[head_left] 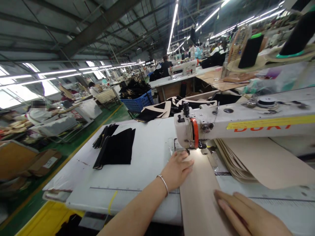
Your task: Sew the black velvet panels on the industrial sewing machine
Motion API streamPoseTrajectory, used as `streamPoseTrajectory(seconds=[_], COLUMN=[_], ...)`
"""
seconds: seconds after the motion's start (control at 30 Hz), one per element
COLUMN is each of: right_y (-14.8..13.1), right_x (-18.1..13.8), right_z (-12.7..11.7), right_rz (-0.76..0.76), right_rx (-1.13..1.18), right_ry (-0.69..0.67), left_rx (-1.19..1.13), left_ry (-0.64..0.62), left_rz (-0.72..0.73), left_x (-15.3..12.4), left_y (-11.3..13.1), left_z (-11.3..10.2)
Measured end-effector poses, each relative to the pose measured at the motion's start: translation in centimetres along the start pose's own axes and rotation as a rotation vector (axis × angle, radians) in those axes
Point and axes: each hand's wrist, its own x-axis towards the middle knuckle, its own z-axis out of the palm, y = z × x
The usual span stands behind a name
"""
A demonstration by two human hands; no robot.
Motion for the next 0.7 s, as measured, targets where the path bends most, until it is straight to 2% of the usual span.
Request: streamPoseTrajectory(seconds=[0.07, 0.1, 0.17, 0.27, 0.33, 0.47, 0.7], right_y=[0.3, 0.3, 0.5, 1.1, 1.6, 2.0, 2.0], right_x=[3.8, 5.6, 8.3, 9.7, 9.6, 9.0, 9.3], right_z=[0.0, 0.3, 1.3, 2.9, 3.4, 3.5, 3.3], right_rz=[-0.091, -0.131, -0.189, -0.218, -0.219, -0.206, -0.204], right_rx=[-0.078, -0.114, -0.169, -0.197, -0.196, -0.203, -0.217], right_ry=[0.011, 0.019, 0.044, 0.068, 0.066, 0.055, 0.046], left_rx=[0.012, 0.048, 0.173, 0.322, 0.359, 0.354, 0.242], left_ry=[-0.054, -0.054, 0.019, 0.115, 0.113, 0.078, 0.092], left_rz=[-0.056, -0.136, -0.389, -0.717, -0.822, -0.882, -0.867], left_x=[-1.6, -2.7, -5.6, -10.1, -12.1, -12.9, -13.1], left_y=[-1.5, -2.7, -5.7, -10.4, -12.7, -15.2, -16.0], left_z=[-1.8, -3.0, -5.6, -9.1, -10.3, -11.5, -14.2])
